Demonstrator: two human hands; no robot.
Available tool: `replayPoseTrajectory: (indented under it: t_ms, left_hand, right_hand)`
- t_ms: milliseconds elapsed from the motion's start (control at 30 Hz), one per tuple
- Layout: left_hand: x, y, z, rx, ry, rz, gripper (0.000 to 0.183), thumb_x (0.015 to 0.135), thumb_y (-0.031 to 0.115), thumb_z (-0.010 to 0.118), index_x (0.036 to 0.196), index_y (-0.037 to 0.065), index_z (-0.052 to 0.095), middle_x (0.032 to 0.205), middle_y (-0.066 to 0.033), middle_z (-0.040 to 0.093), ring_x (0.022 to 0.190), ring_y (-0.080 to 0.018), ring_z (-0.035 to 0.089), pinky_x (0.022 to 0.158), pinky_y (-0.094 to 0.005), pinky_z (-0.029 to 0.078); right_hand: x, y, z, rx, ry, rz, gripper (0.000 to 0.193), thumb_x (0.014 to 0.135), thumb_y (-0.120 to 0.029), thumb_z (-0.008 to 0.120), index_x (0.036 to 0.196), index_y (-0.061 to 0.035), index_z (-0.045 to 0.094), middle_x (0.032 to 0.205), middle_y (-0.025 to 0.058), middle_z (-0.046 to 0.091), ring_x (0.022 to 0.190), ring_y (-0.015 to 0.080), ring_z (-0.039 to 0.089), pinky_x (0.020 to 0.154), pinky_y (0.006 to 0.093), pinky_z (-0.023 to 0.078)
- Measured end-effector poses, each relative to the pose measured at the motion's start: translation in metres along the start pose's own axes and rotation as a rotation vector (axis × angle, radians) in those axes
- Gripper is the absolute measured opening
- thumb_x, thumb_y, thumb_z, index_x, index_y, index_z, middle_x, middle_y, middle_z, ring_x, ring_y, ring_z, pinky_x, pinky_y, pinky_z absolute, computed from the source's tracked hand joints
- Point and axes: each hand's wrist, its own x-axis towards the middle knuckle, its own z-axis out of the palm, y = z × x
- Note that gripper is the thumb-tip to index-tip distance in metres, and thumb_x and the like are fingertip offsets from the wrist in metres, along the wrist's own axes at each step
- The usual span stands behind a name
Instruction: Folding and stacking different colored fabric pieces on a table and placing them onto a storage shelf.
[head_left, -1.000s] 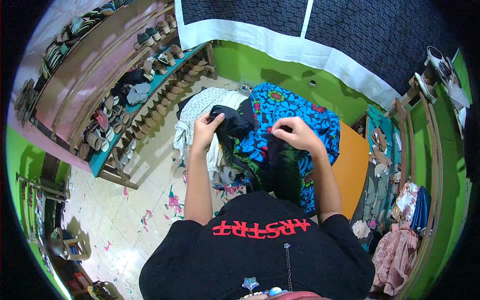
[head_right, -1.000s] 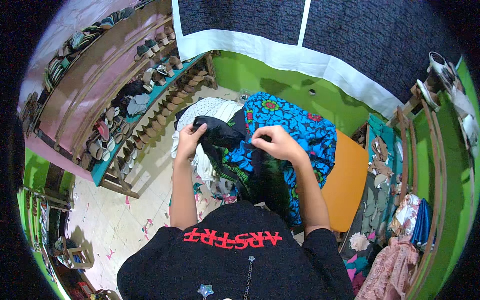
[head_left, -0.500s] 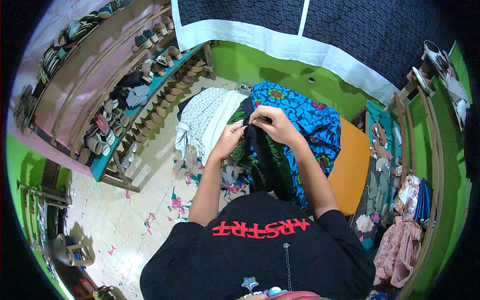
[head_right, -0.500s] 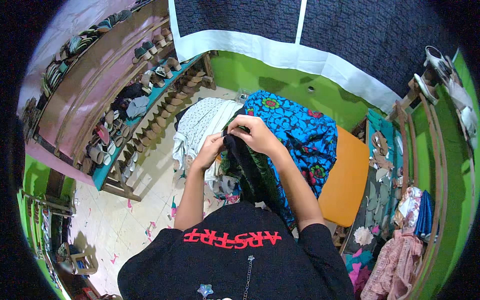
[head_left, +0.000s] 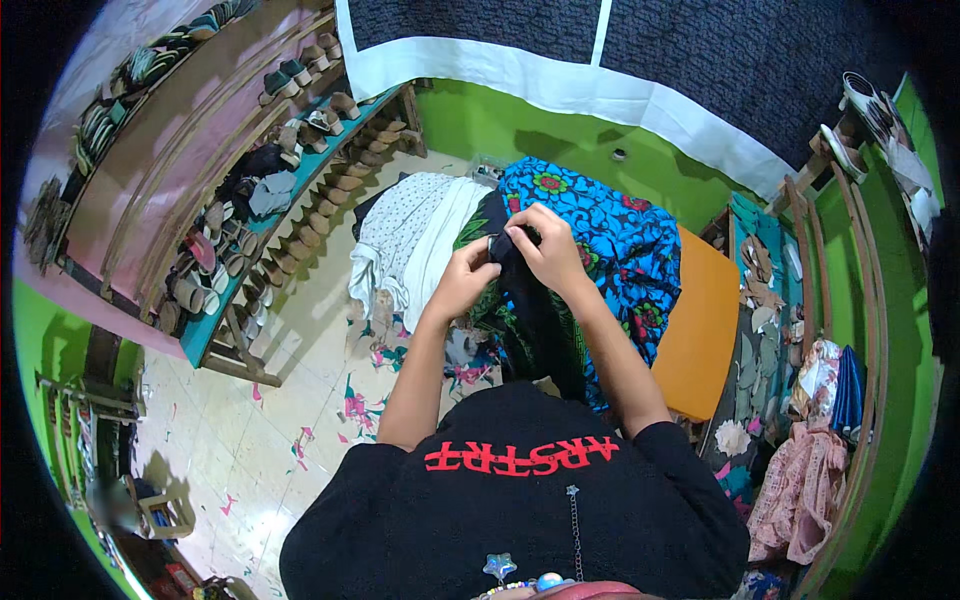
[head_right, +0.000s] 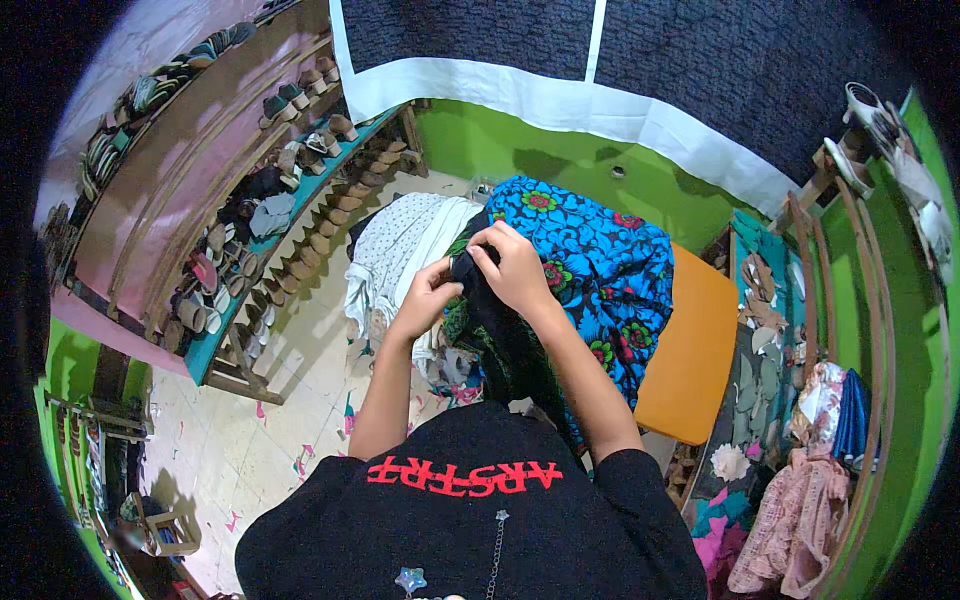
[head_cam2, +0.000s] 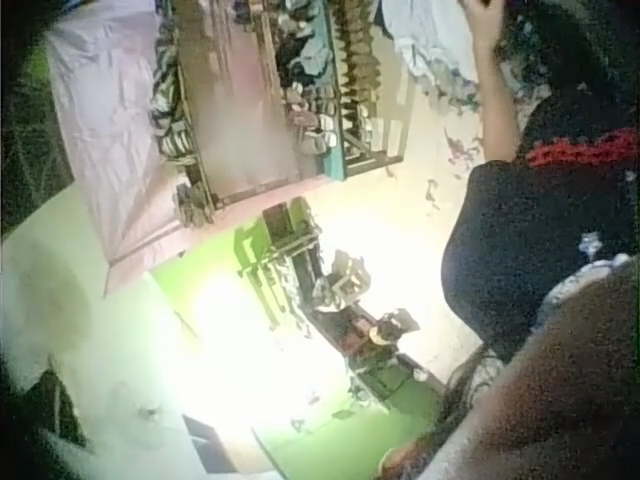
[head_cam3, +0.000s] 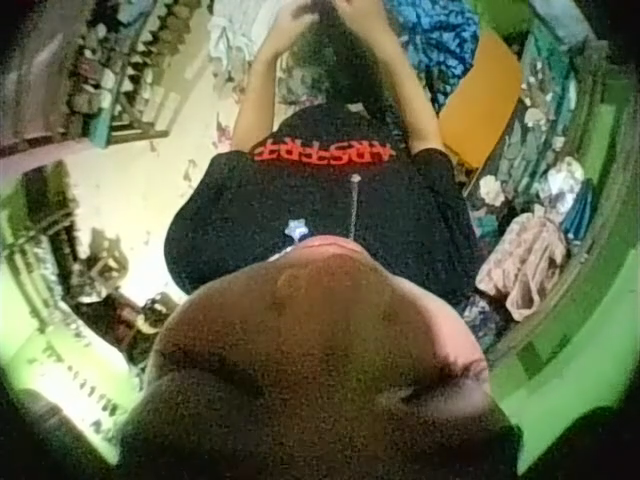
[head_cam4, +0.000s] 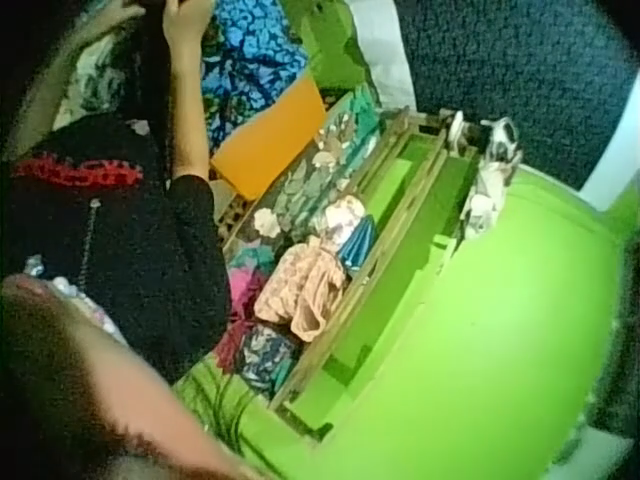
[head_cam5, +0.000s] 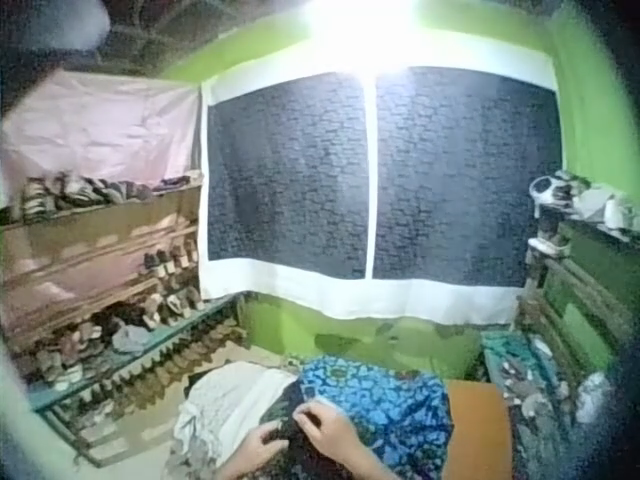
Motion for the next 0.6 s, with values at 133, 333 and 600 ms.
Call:
replayPoseTrajectory:
  t_ms: [133,333,600]
  left_hand:
    - [0.002,0.003,0.003,0.232,0.081,-0.047,0.017,0.077,0.01,0.056,0.089,-0.003,0.056,0.071,0.0011,0.054,0.064,-0.0049,0.046,0.056,-0.0196,0.037]
    - [0.0,-0.017,-0.025,0.069,0.185,0.08,0.015,0.081,0.009,0.052,0.09,-0.002,0.055,0.075,0.0016,0.053,0.067,-0.0049,0.045,0.059,-0.019,0.037]
    - [-0.024,-0.018,-0.062,-0.188,0.328,0.018,0.014,0.087,0.009,0.041,0.092,0.001,0.051,0.08,-0.0003,0.055,0.072,-0.0065,0.048,0.068,-0.0199,0.039]
  right_hand:
    - [-0.007,0.005,0.003,-0.024,-0.022,-0.013,0.01,0.074,-0.009,0.056,0.077,0.0,0.054,0.073,0.0126,0.052,0.07,0.028,0.053,0.064,0.0334,0.042]
    - [-0.019,0.017,-0.021,-0.046,-0.284,0.064,0.043,0.062,-0.028,0.07,0.09,-0.0003,0.053,0.081,0.0136,0.057,0.072,0.026,0.056,0.067,0.0313,0.044]
    - [-0.075,0.093,-0.054,-0.502,-0.397,0.29,0.036,0.06,-0.03,0.066,0.089,-0.0092,0.059,0.086,0.0082,0.06,0.088,0.0242,0.053,0.09,0.049,0.026]
